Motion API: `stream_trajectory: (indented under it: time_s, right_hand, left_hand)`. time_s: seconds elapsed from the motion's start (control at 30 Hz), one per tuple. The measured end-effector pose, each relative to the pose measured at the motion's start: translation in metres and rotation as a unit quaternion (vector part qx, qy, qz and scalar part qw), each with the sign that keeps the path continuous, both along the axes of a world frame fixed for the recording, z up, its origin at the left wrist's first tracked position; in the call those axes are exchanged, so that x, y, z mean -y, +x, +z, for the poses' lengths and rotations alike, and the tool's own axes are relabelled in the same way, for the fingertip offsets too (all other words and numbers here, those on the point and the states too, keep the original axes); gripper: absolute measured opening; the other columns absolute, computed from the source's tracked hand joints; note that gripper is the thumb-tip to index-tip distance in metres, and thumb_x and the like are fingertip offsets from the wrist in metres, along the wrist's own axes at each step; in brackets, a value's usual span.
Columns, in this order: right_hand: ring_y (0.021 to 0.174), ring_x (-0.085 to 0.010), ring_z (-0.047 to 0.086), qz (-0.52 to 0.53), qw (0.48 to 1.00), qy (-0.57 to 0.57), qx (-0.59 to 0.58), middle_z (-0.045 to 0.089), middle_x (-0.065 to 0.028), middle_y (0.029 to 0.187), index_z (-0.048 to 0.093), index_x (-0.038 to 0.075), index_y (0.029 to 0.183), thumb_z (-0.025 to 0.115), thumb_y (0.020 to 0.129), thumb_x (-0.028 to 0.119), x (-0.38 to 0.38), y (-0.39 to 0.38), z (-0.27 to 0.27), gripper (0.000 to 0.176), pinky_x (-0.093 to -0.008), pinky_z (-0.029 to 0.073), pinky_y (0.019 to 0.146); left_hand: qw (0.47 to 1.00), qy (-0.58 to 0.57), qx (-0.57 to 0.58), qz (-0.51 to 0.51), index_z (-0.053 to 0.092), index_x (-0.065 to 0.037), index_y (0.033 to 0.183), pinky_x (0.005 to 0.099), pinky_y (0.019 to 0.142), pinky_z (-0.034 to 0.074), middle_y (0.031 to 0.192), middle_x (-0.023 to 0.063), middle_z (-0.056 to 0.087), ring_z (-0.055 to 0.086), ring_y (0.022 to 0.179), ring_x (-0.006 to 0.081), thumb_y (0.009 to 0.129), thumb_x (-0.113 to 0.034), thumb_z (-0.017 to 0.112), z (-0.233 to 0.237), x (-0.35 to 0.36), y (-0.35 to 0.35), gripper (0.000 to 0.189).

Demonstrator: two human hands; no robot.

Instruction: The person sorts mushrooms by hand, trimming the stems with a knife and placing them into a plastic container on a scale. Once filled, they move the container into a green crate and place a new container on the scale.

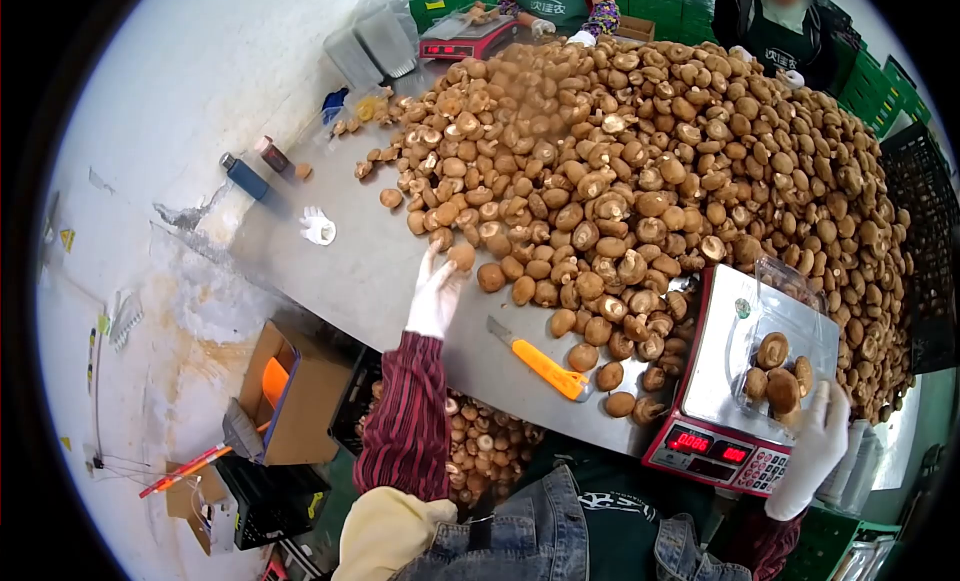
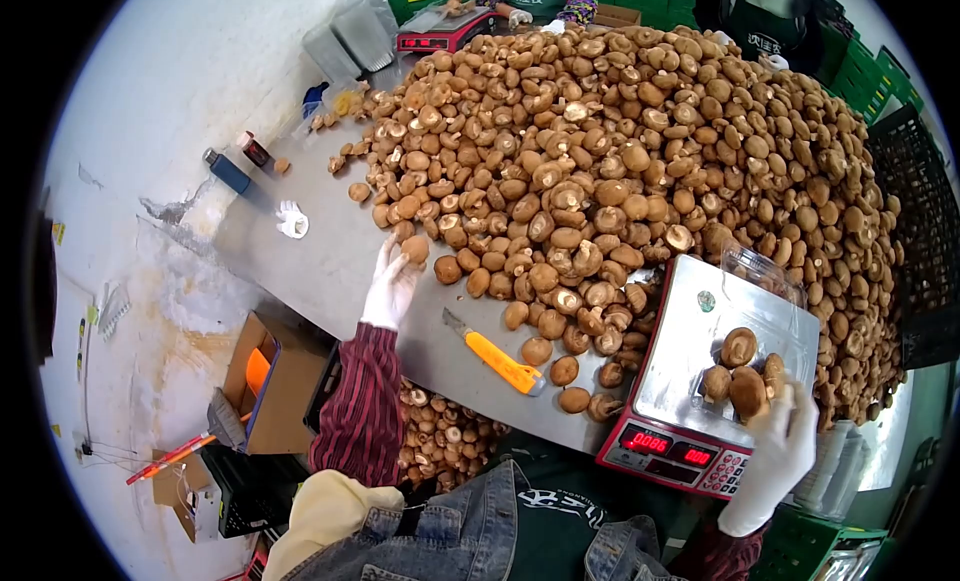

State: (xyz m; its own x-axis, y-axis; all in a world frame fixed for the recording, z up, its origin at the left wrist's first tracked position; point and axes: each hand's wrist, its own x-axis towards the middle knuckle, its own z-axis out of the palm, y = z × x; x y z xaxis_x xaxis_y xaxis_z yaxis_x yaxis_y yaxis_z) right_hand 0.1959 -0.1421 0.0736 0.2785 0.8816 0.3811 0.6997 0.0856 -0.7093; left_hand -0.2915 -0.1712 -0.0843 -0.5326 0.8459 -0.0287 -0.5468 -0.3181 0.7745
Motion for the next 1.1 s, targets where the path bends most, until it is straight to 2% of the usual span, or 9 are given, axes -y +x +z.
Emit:
stream_trajectory:
  time_s: [0.1, 0.2, 0.4, 0.5, 0.57, 0.63, 0.77, 0.93, 1.1]
  right_hand:
    - [0.062, -0.0127, 0.058, 0.182, 0.979, 0.054, 0.073, 0.066, -0.0095, 0.089, 0.062, 0.002, 0.112, 0.063, 0.085, 0.006, 0.01, -0.047, -0.011, 0.027, -0.0287, 0.048, 0.055]
    - [0.056, -0.0253, 0.057, 0.41, 0.894, -0.062, 0.168, 0.056, -0.0114, 0.065, 0.04, 0.003, 0.135, 0.071, 0.077, 0.021, 0.02, -0.11, -0.005, 0.068, -0.0359, 0.047, 0.052]
    - [0.065, -0.0252, 0.06, 0.607, 0.744, 0.003, 0.278, 0.058, -0.0116, 0.074, 0.039, -0.003, 0.129, 0.068, 0.077, 0.021, 0.024, -0.147, -0.022, 0.064, -0.0345, 0.048, 0.056]
    - [0.066, -0.0244, 0.06, 0.488, 0.83, -0.011, 0.27, 0.06, -0.0113, 0.08, 0.047, -0.001, 0.125, 0.075, 0.071, 0.016, 0.014, -0.117, -0.002, 0.063, -0.0328, 0.049, 0.057]
    - [0.067, -0.0243, 0.06, 0.361, 0.903, 0.102, 0.211, 0.06, -0.01, 0.08, 0.053, 0.002, 0.12, 0.078, 0.068, 0.01, 0.004, -0.085, -0.001, 0.059, -0.0315, 0.049, 0.059]
    - [0.07, -0.0258, 0.06, 0.213, 0.957, 0.079, 0.178, 0.059, -0.011, 0.084, 0.057, 0.005, 0.119, 0.078, 0.068, 0.009, -0.012, -0.051, -0.009, 0.056, -0.0311, 0.051, 0.063]
    - [0.084, -0.0193, 0.063, 0.101, 0.948, 0.064, 0.295, 0.06, -0.0107, 0.093, 0.053, 0.005, 0.124, 0.075, 0.074, 0.011, -0.036, 0.018, -0.02, 0.055, -0.0275, 0.05, 0.074]
    - [0.062, -0.0127, 0.041, -0.004, 0.986, -0.049, 0.159, 0.055, -0.0042, 0.086, 0.054, 0.002, 0.124, 0.068, 0.082, 0.008, -0.03, 0.031, -0.013, 0.045, -0.0256, 0.04, 0.06]
    - [0.063, -0.0091, 0.049, 0.103, 0.993, 0.007, 0.059, 0.064, -0.006, 0.096, 0.061, 0.001, 0.113, 0.062, 0.085, 0.002, -0.002, -0.015, -0.007, 0.028, -0.0233, 0.041, 0.056]
  left_hand:
    - [0.989, 0.05, 0.122, -0.068, 0.031, -0.014, 0.142, 0.0342, 0.091, 0.046, 0.127, 0.0112, 0.047, 0.053, 0.104, 0.0236, 0.098, -0.017, 0.042, 0.029, 0.026, 0.055, 0.046]
    - [0.976, -0.013, 0.181, -0.12, 0.037, -0.015, 0.135, 0.0395, 0.091, 0.047, 0.12, 0.0103, 0.051, 0.053, 0.109, 0.0254, 0.098, -0.027, 0.046, 0.039, 0.051, 0.113, 0.04]
    - [0.925, -0.084, 0.093, -0.359, 0.03, -0.011, 0.136, 0.0325, 0.079, 0.051, 0.131, 0.0145, 0.043, 0.058, 0.094, 0.0211, 0.075, -0.002, 0.068, 0.08, 0.091, 0.146, 0.073]
    - [0.851, -0.141, -0.365, -0.349, 0.054, -0.005, 0.122, 0.0329, 0.074, 0.051, 0.116, 0.0129, 0.058, 0.061, 0.088, 0.0226, 0.077, -0.003, 0.065, 0.083, 0.087, 0.086, 0.046]
    - [0.558, -0.391, -0.707, -0.189, 0.062, -0.004, 0.109, 0.033, 0.073, 0.049, 0.098, 0.014, 0.063, 0.061, 0.083, 0.0265, 0.079, -0.001, 0.061, 0.066, 0.084, 0.041, 0.031]
    - [0.558, -0.404, -0.723, -0.042, 0.061, -0.005, 0.11, 0.0353, 0.074, 0.048, 0.091, 0.0162, 0.061, 0.059, 0.08, 0.0309, 0.078, -0.001, 0.061, 0.029, 0.074, -0.015, 0.032]
    - [0.718, -0.274, -0.637, 0.058, 0.059, -0.008, 0.118, 0.0384, 0.082, 0.047, 0.105, 0.015, 0.06, 0.06, 0.095, 0.0304, 0.078, -0.005, 0.062, 0.025, 0.016, -0.065, 0.04]
    - [0.63, -0.331, -0.689, 0.135, 0.047, -0.023, 0.135, 0.0429, 0.108, 0.029, 0.144, 0.0225, 0.033, 0.029, 0.132, 0.0416, 0.076, -0.032, 0.07, 0.018, -0.068, -0.096, 0.064]
    - [0.66, -0.321, -0.635, 0.24, 0.054, -0.019, 0.126, 0.0439, 0.102, 0.036, 0.132, 0.018, 0.045, 0.036, 0.126, 0.0383, 0.072, -0.031, 0.072, -0.012, -0.085, -0.065, 0.058]
